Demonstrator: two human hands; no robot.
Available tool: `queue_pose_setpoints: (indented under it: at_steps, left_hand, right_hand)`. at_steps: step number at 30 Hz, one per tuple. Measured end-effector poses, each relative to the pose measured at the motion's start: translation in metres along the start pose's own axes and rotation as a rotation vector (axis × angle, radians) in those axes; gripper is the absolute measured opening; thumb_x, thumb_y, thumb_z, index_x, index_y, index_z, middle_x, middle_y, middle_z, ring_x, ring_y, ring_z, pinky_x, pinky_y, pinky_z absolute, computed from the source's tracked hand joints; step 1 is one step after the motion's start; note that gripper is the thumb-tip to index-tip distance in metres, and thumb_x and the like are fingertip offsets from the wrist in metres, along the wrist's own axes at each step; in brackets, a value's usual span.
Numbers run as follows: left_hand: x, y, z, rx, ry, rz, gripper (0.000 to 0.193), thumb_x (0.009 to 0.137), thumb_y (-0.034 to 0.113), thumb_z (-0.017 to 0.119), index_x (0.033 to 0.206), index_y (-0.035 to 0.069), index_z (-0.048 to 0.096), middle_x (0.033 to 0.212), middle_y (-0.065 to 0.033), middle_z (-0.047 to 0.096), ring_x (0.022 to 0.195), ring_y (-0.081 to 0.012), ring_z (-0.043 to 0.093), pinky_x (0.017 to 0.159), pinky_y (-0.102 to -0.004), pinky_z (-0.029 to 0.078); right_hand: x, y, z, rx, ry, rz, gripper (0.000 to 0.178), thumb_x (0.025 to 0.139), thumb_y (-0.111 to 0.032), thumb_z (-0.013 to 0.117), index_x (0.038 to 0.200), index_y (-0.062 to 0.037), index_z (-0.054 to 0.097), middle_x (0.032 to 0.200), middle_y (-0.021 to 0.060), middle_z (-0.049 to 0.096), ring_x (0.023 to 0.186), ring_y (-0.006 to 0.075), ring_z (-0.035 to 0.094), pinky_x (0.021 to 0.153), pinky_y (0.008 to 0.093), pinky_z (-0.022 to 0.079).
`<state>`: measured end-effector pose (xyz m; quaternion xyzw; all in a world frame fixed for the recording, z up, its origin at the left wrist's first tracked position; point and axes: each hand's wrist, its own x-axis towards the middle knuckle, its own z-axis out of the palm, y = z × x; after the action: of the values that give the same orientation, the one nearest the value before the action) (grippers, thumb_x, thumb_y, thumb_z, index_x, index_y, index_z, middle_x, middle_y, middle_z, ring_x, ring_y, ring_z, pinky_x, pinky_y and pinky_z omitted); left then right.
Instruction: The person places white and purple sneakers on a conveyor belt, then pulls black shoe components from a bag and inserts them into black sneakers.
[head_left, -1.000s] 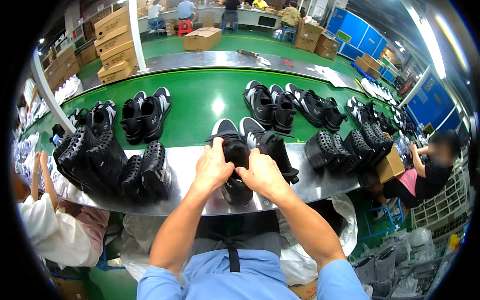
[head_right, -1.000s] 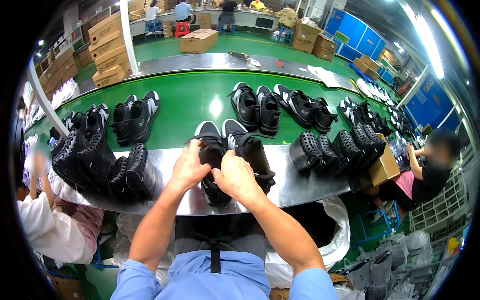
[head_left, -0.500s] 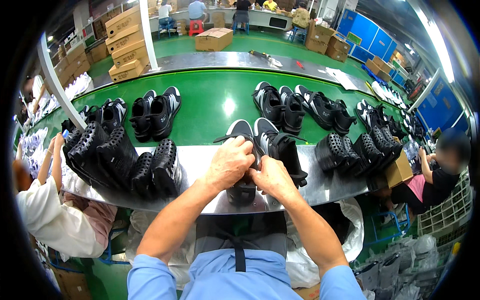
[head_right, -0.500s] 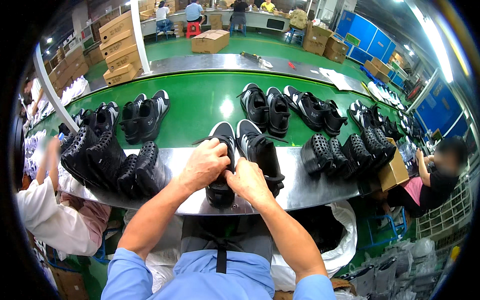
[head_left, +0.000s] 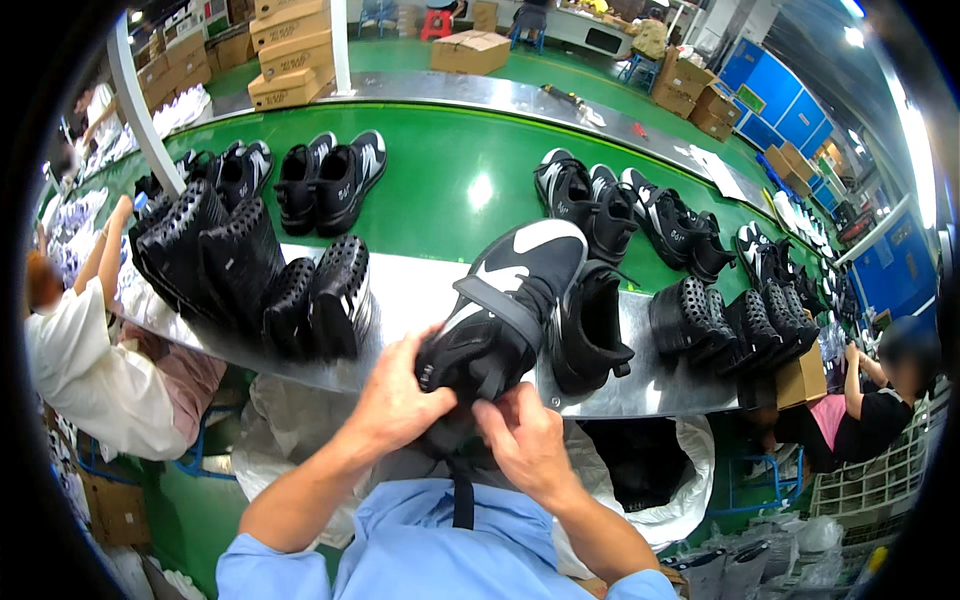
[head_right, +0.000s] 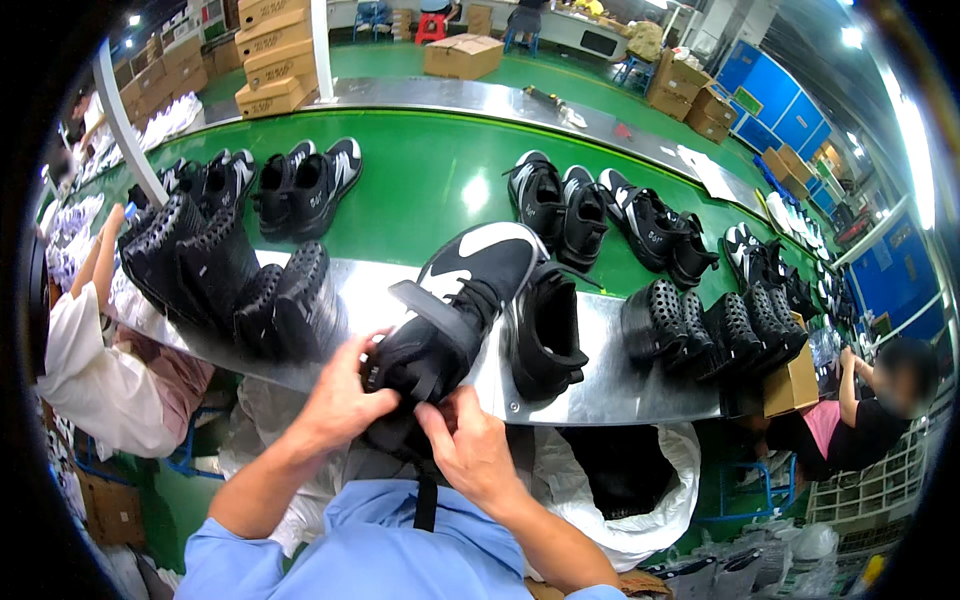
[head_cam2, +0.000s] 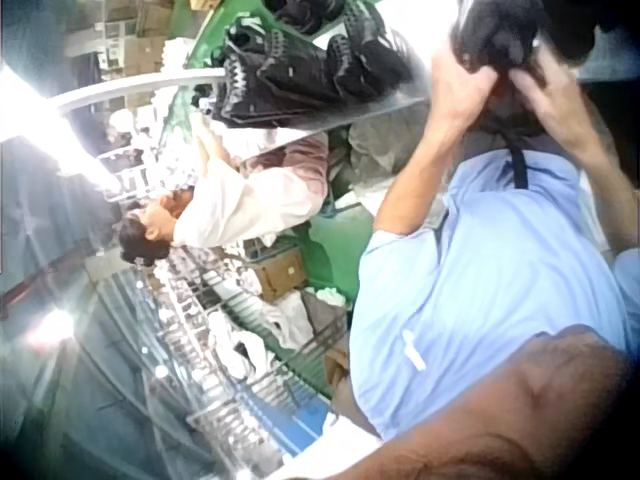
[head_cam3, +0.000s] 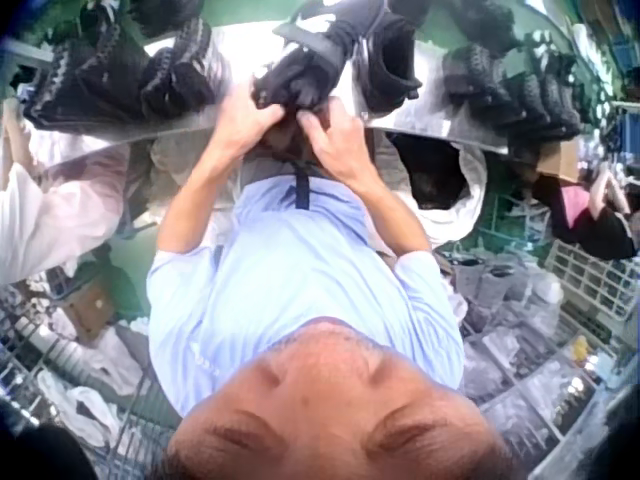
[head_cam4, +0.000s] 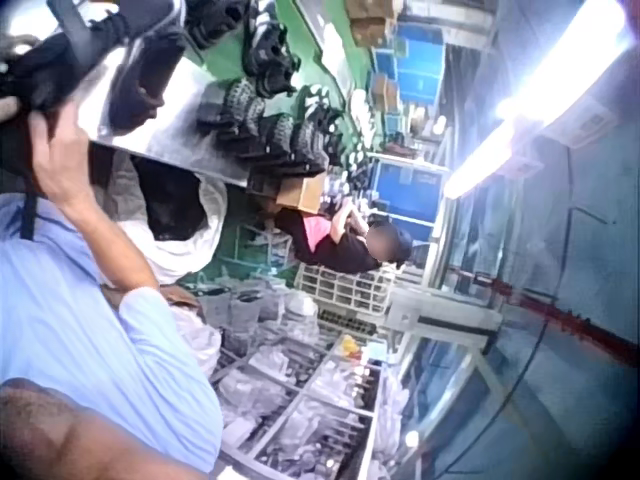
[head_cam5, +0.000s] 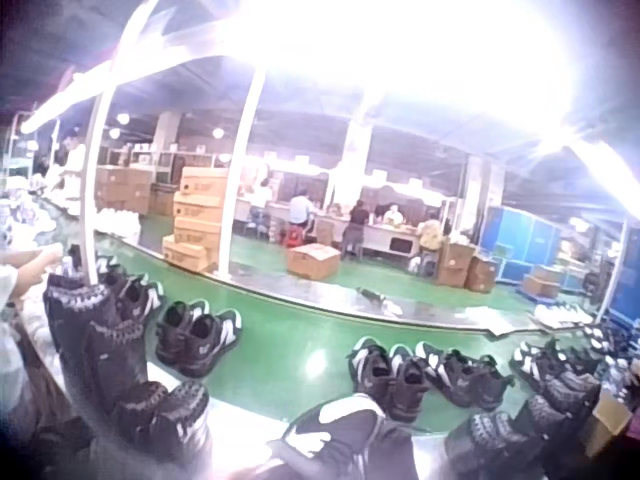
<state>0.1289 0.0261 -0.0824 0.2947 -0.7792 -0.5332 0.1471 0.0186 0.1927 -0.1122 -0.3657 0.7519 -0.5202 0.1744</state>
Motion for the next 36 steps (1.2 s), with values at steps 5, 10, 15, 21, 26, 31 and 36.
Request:
queue_pose_setpoints:
  at_steps: [5, 10, 15, 21, 26, 31, 36]
  left_hand:
    - [-0.048, 0.000, -0.051, 0.355, -0.033, 0.258, 0.070, 0.065, 0.006, 0.068, 0.134, 0.003, 0.056, 0.129, -0.0184, 0.058, 0.123, -0.0380, 0.055, 0.111, -0.0427, 0.043]
    - [-0.049, 0.005, -0.054, 0.363, -0.307, 0.289, 0.066, 0.064, 0.005, 0.068, 0.129, 0.003, 0.056, 0.131, -0.0184, 0.057, 0.122, -0.0395, 0.053, 0.108, -0.0452, 0.044]
    - [-0.041, 0.000, -0.052, 0.434, -0.465, 0.381, 0.064, 0.063, 0.004, 0.071, 0.125, 0.005, 0.057, 0.133, -0.0158, 0.058, 0.124, -0.0383, 0.051, 0.109, -0.0455, 0.042]
    - [-0.034, -0.003, -0.054, 0.469, -0.560, 0.424, 0.065, 0.061, 0.006, 0.073, 0.125, 0.006, 0.057, 0.134, -0.0123, 0.059, 0.123, -0.0351, 0.052, 0.106, -0.0434, 0.041]
    - [-0.034, 0.001, -0.058, 0.467, -0.594, 0.449, 0.066, 0.061, 0.005, 0.071, 0.125, 0.006, 0.057, 0.135, -0.0131, 0.059, 0.122, -0.0350, 0.052, 0.105, -0.0439, 0.040]
    - [-0.034, 0.002, -0.059, 0.482, -0.616, 0.457, 0.067, 0.060, 0.005, 0.070, 0.126, 0.006, 0.057, 0.135, -0.0138, 0.059, 0.123, -0.0351, 0.052, 0.106, -0.0447, 0.040]
    - [-0.033, -0.001, -0.060, 0.440, -0.640, 0.426, 0.067, 0.061, 0.007, 0.071, 0.126, 0.006, 0.058, 0.132, -0.0143, 0.061, 0.122, -0.0355, 0.053, 0.105, -0.0442, 0.042]
  right_hand:
    - [-0.023, -0.047, -0.093, -0.056, -0.099, -0.091, 0.025, 0.088, -0.008, 0.082, 0.109, 0.0019, 0.074, 0.076, 0.0056, 0.069, 0.062, 0.0087, 0.060, 0.057, 0.0241, 0.048]
    - [-0.003, -0.063, -0.085, 0.117, -0.507, 0.067, 0.029, 0.090, -0.007, 0.080, 0.115, 0.0019, 0.070, 0.083, 0.0018, 0.061, 0.064, 0.0055, 0.051, 0.057, 0.0230, 0.040]
    - [-0.004, -0.051, -0.067, 0.174, -0.666, 0.138, 0.013, 0.095, -0.010, 0.076, 0.101, 0.0008, 0.073, 0.083, 0.0031, 0.064, 0.067, 0.0081, 0.057, 0.060, 0.0257, 0.044]
    - [0.000, -0.051, -0.043, 0.030, -0.732, 0.120, 0.017, 0.098, -0.016, 0.072, 0.099, 0.0012, 0.072, 0.082, 0.0068, 0.066, 0.066, 0.0117, 0.058, 0.060, 0.0296, 0.047]
    - [0.001, -0.053, -0.032, 0.007, -0.749, 0.216, 0.017, 0.097, -0.015, 0.072, 0.096, 0.0017, 0.072, 0.077, 0.0080, 0.065, 0.064, 0.0137, 0.058, 0.060, 0.0319, 0.048]
    - [0.004, -0.057, -0.026, -0.047, -0.760, 0.143, 0.018, 0.095, -0.015, 0.074, 0.092, 0.0022, 0.071, 0.076, 0.0089, 0.065, 0.065, 0.0143, 0.059, 0.061, 0.0325, 0.049]
    - [0.006, -0.061, -0.020, -0.085, -0.736, 0.131, 0.020, 0.093, -0.016, 0.077, 0.089, 0.0020, 0.068, 0.077, 0.0100, 0.066, 0.067, 0.0163, 0.063, 0.062, 0.0330, 0.051]
